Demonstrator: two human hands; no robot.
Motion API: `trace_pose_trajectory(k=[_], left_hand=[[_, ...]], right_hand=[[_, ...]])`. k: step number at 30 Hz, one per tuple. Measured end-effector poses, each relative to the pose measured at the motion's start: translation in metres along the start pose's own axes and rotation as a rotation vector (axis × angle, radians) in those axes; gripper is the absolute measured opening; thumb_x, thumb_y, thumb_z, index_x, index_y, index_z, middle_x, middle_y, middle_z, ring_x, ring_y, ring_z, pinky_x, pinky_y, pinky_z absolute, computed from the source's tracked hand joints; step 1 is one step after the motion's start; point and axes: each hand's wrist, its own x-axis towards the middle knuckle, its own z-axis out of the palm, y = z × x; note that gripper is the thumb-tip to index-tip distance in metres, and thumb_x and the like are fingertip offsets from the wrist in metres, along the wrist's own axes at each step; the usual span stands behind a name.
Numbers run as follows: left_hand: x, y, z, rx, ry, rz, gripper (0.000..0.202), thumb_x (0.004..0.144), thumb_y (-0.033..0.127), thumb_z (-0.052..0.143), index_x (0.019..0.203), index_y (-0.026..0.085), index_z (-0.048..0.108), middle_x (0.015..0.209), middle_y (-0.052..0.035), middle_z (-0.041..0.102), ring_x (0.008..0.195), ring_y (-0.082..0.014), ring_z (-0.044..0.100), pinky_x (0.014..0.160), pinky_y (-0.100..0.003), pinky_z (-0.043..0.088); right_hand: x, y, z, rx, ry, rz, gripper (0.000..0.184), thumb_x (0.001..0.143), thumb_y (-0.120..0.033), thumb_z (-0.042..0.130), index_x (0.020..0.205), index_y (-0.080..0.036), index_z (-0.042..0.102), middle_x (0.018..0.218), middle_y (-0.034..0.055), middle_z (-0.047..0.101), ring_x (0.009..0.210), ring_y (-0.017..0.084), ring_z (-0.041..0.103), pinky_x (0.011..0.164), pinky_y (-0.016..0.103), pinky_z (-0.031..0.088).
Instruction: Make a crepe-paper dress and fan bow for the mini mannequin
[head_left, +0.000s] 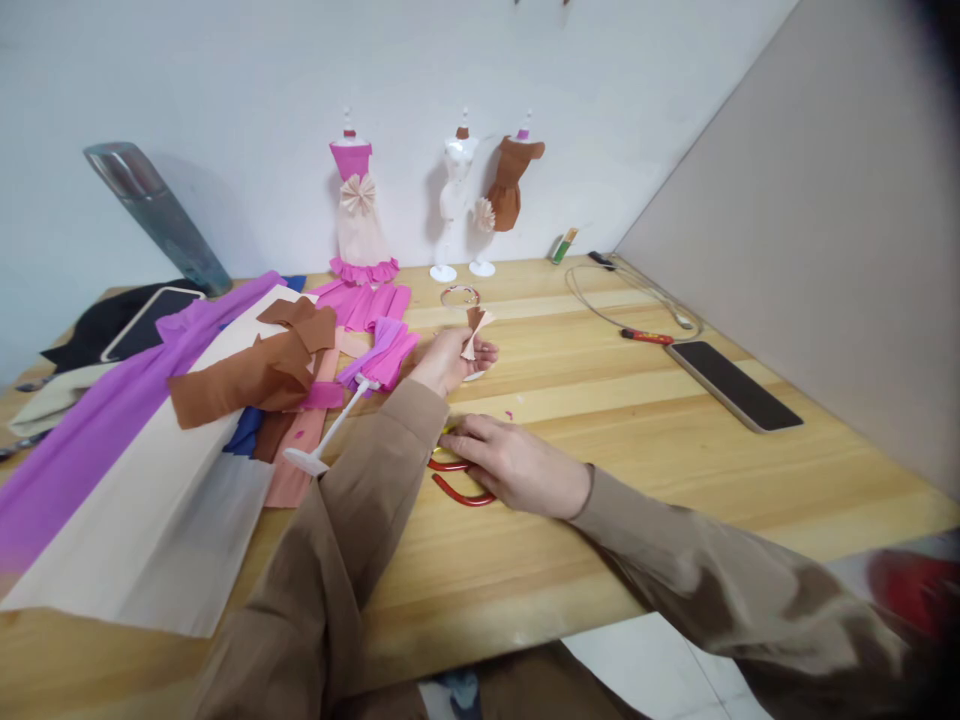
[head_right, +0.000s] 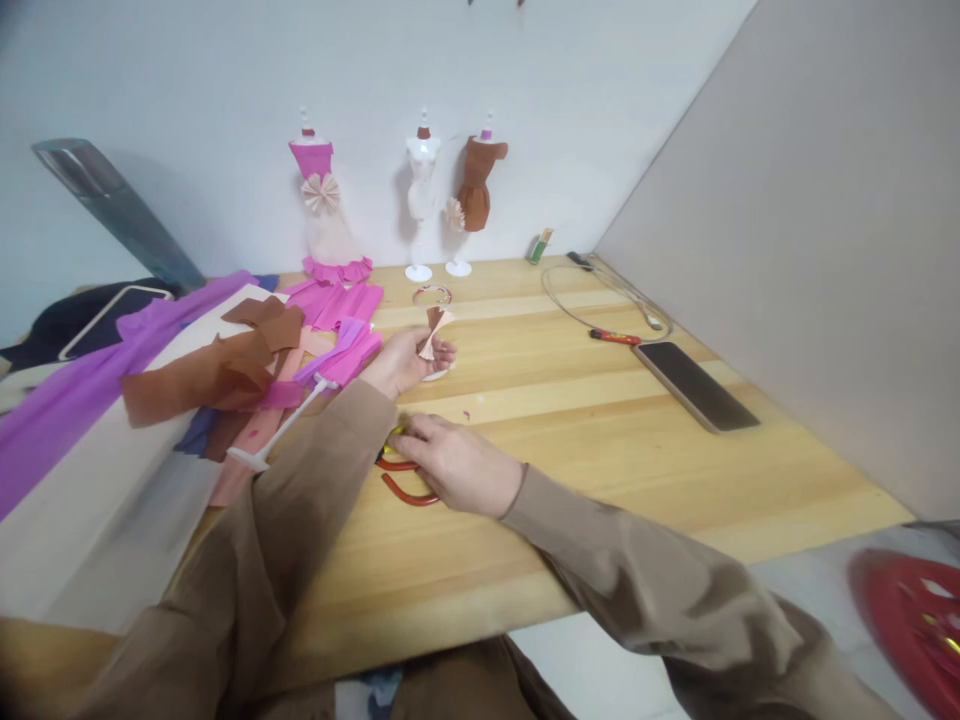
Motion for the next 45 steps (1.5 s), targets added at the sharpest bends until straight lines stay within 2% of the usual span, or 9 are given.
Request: trace_pose_trajectory(k=[8, 11, 15, 17, 20, 23, 29, 36, 45], left_hand=[[0.009, 0.000, -0.008, -0.104, 0.012, -0.047, 0.030, 0.088, 0.012, 0.036, 0.060, 0.016, 0.047, 0.055, -0.0073, 0.060, 0.047, -0.0134, 0.055, 0.051, -0.024, 0.043], [0.012, -0.001, -0.010, -0.135, 0.012, -0.051, 0.027, 0.086, 0.011, 0.038, 0.062, 0.016, 0.048, 0.056, -0.0064, 0.059, 0.048, -0.0137, 0.055, 0.052, -0.024, 0.043], [0.013, -0.003, -0.012, -0.161, 0.005, -0.047, 0.026, 0.088, 0.013, 0.038, 0.064, 0.016, 0.048, 0.055, -0.0053, 0.057, 0.048, -0.0130, 0.054, 0.052, -0.024, 0.042], [0.013, -0.004, -0.012, -0.171, -0.001, -0.045, 0.027, 0.089, 0.014, 0.037, 0.064, 0.016, 0.047, 0.055, -0.0054, 0.057, 0.048, -0.0130, 0.053, 0.051, -0.023, 0.041], [0.013, -0.004, -0.013, -0.184, -0.005, -0.045, 0.027, 0.089, 0.014, 0.036, 0.065, 0.016, 0.047, 0.055, -0.0054, 0.056, 0.047, -0.0129, 0.052, 0.049, -0.023, 0.040], [0.012, -0.003, -0.013, -0.192, -0.014, -0.047, 0.026, 0.089, 0.014, 0.036, 0.065, 0.016, 0.047, 0.054, -0.0047, 0.054, 0.046, -0.0126, 0.050, 0.047, -0.023, 0.038], [0.010, -0.002, -0.014, -0.193, -0.061, -0.044, 0.029, 0.089, 0.015, 0.035, 0.062, 0.017, 0.045, 0.052, -0.0047, 0.052, 0.044, -0.0129, 0.048, 0.045, -0.023, 0.036], [0.007, -0.002, -0.015, -0.193, -0.105, -0.029, 0.031, 0.089, 0.015, 0.034, 0.059, 0.018, 0.043, 0.051, -0.0042, 0.050, 0.043, -0.0123, 0.045, 0.045, -0.023, 0.033], [0.004, -0.001, -0.015, -0.196, -0.137, -0.017, 0.032, 0.088, 0.016, 0.034, 0.057, 0.018, 0.041, 0.049, -0.0027, 0.047, 0.040, -0.0114, 0.040, 0.043, -0.023, 0.030]], right_hand=[[-0.022, -0.004, -0.020, 0.031, -0.120, 0.143, 0.042, 0.082, -0.004, 0.043, 0.122, -0.012, 0.055, 0.101, 0.0141, 0.060, 0.075, 0.017, 0.060, 0.070, 0.032, 0.052], [-0.042, 0.008, -0.034, 0.319, -0.101, 0.264, 0.046, 0.083, -0.011, 0.048, 0.129, -0.016, 0.052, 0.106, 0.0117, 0.062, 0.080, 0.016, 0.060, 0.073, 0.031, 0.051], [-0.069, 0.034, -0.046, 0.931, -0.073, 0.589, 0.058, 0.083, -0.032, 0.064, 0.137, -0.020, 0.046, 0.088, 0.0051, 0.063, 0.067, 0.013, 0.053, 0.057, 0.025, 0.042], [-0.077, 0.044, -0.048, 1.193, 0.037, 0.650, 0.065, 0.075, -0.042, 0.074, 0.132, -0.022, 0.051, 0.086, 0.0039, 0.060, 0.062, 0.012, 0.048, 0.054, 0.025, 0.038], [-0.078, 0.050, -0.046, 1.543, 0.215, 0.725, 0.055, 0.075, -0.056, 0.069, 0.116, -0.021, 0.061, 0.084, 0.0049, 0.057, 0.061, 0.013, 0.046, 0.055, 0.028, 0.038], [-0.070, 0.048, -0.041, 1.757, 0.191, 0.794, 0.053, 0.075, -0.060, 0.066, 0.106, -0.018, 0.062, 0.080, 0.0047, 0.054, 0.058, 0.012, 0.045, 0.051, 0.027, 0.036], [-0.046, 0.042, -0.033, 1.866, 0.108, 0.782, 0.057, 0.079, -0.066, 0.058, 0.108, -0.018, 0.054, 0.071, -0.0003, 0.049, 0.050, 0.009, 0.037, 0.045, 0.023, 0.028], [-0.025, 0.046, -0.029, 1.886, 0.206, 0.794, 0.052, 0.081, -0.066, 0.054, 0.101, -0.019, 0.052, 0.069, -0.0002, 0.049, 0.049, 0.010, 0.037, 0.044, 0.023, 0.030], [-0.008, 0.036, -0.013, 1.790, 0.380, 0.817, 0.049, 0.073, -0.064, 0.066, 0.091, -0.020, 0.053, 0.064, -0.0025, 0.051, 0.046, 0.009, 0.042, 0.042, 0.021, 0.036]])
